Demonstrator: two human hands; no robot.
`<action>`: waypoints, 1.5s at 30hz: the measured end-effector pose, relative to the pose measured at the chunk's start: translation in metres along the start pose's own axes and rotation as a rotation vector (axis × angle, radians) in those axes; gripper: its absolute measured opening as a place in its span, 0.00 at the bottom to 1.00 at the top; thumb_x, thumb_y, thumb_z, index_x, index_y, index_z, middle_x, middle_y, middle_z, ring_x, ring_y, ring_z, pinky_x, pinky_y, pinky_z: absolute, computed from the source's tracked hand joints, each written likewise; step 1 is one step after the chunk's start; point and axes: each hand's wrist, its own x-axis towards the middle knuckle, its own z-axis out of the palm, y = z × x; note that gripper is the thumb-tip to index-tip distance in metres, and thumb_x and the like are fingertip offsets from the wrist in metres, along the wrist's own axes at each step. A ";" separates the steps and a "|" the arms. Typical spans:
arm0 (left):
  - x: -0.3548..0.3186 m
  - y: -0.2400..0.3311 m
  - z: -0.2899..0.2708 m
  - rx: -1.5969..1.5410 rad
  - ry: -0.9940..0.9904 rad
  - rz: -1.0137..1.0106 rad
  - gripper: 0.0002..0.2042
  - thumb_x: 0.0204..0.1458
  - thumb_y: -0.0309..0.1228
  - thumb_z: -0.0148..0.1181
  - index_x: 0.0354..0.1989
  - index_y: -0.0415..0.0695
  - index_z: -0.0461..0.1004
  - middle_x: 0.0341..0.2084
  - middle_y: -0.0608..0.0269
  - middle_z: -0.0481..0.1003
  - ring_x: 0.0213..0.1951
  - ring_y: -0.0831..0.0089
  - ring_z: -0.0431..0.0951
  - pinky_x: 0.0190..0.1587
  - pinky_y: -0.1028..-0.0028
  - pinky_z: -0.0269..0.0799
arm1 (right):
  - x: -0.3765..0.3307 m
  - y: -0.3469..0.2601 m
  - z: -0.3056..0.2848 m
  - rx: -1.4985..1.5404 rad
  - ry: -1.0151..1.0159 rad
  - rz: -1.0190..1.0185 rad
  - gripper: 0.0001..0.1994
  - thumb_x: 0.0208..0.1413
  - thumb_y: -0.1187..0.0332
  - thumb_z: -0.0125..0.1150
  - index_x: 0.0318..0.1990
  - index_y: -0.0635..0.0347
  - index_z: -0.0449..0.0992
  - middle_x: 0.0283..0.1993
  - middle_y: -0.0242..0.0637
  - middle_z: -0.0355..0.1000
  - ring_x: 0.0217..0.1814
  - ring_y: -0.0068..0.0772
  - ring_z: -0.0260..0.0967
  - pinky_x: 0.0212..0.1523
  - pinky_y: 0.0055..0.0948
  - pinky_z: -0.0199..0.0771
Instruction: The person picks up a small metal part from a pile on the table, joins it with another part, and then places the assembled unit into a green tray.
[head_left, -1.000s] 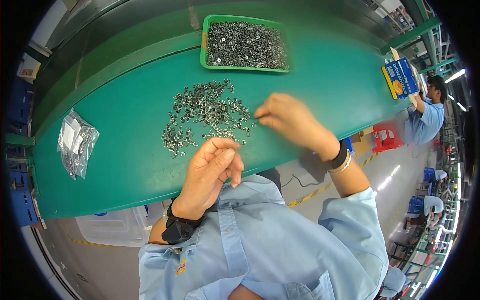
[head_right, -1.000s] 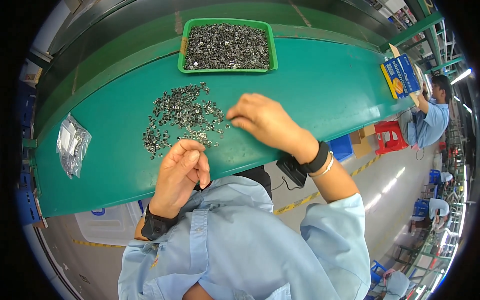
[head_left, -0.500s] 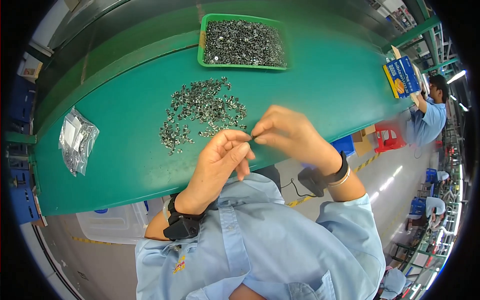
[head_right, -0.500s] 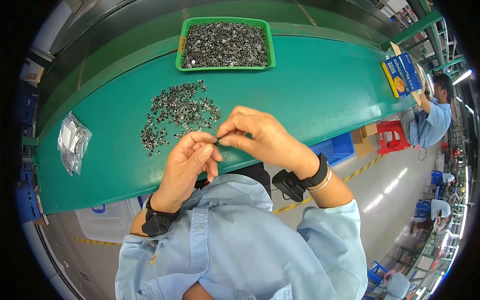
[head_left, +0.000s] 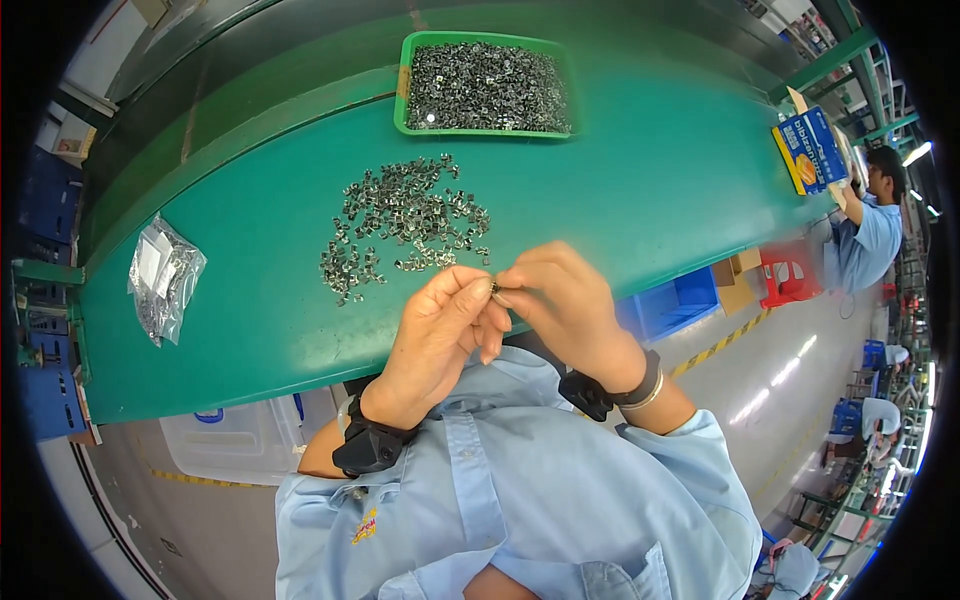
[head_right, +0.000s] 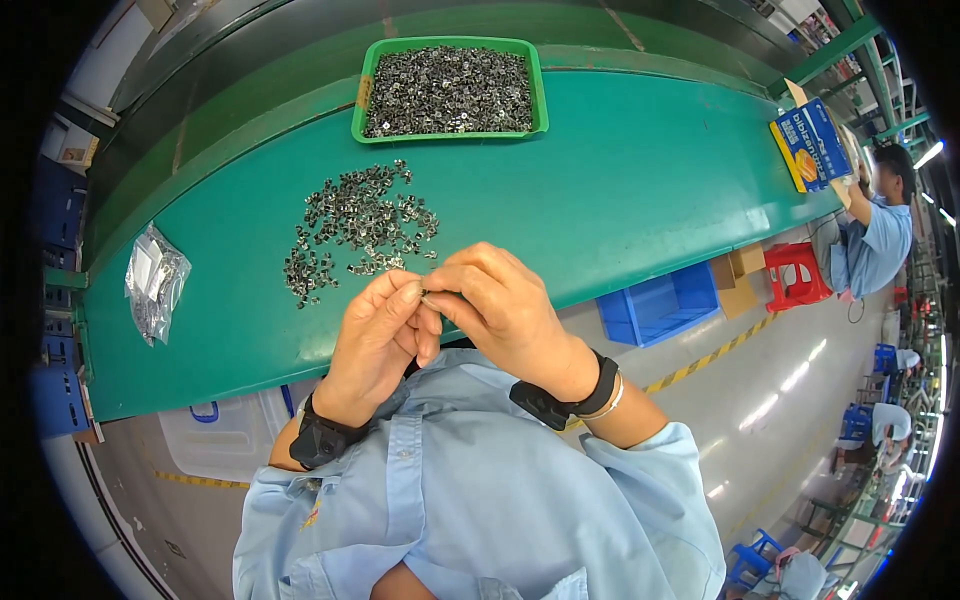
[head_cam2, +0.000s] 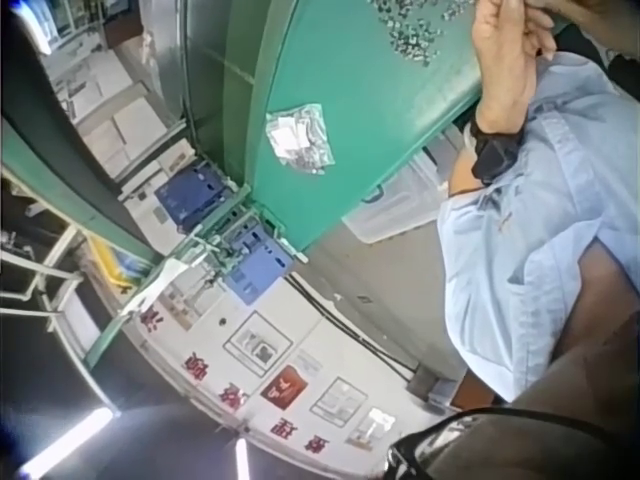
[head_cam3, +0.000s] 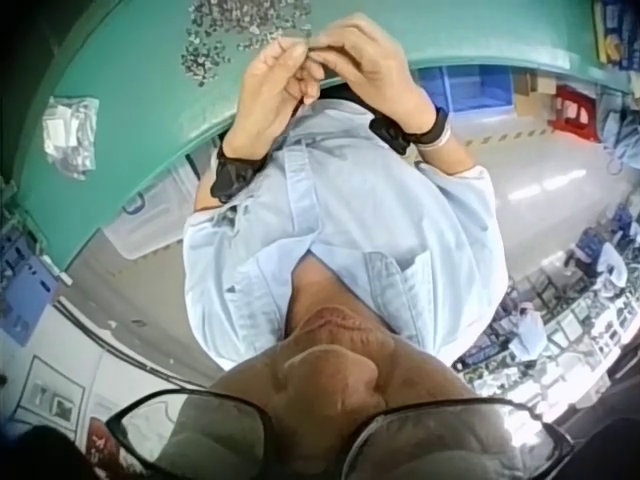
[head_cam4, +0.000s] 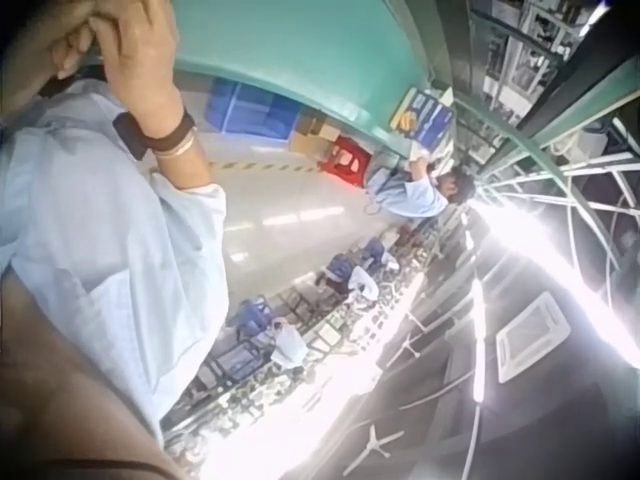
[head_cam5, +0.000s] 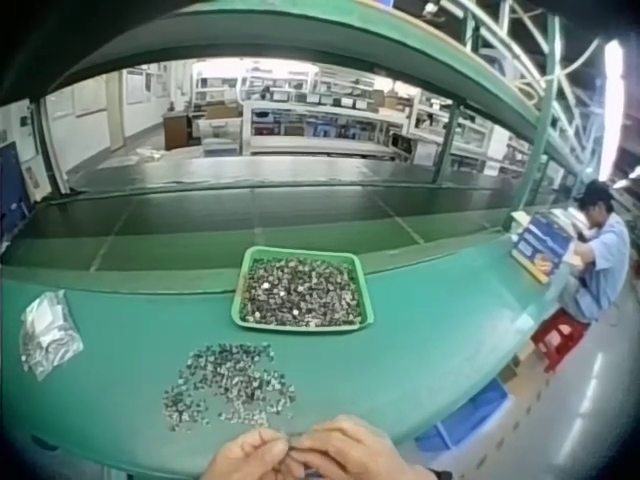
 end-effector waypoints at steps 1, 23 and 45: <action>-0.001 0.000 0.001 0.001 0.000 -0.001 0.09 0.60 0.33 0.47 0.39 0.39 0.66 0.25 0.59 0.73 0.21 0.76 0.71 0.22 0.79 0.66 | -0.001 0.000 0.001 -0.032 0.006 -0.011 0.10 0.40 0.78 0.66 0.32 0.60 0.75 0.32 0.36 0.71 0.33 0.34 0.70 0.30 0.28 0.71; 0.003 -0.011 0.000 -0.112 -0.134 0.064 0.08 0.58 0.33 0.52 0.34 0.41 0.66 0.23 0.60 0.74 0.20 0.76 0.72 0.22 0.78 0.66 | -0.012 -0.005 0.001 0.194 0.038 0.091 0.09 0.43 0.78 0.65 0.34 0.59 0.74 0.32 0.34 0.72 0.33 0.33 0.69 0.32 0.27 0.70; -0.002 -0.006 0.006 -0.183 -0.182 -0.020 0.07 0.59 0.34 0.49 0.37 0.45 0.63 0.20 0.63 0.70 0.16 0.72 0.68 0.20 0.74 0.60 | -0.014 -0.001 -0.002 0.241 0.033 0.004 0.09 0.46 0.77 0.64 0.35 0.58 0.73 0.31 0.34 0.72 0.32 0.31 0.69 0.32 0.26 0.69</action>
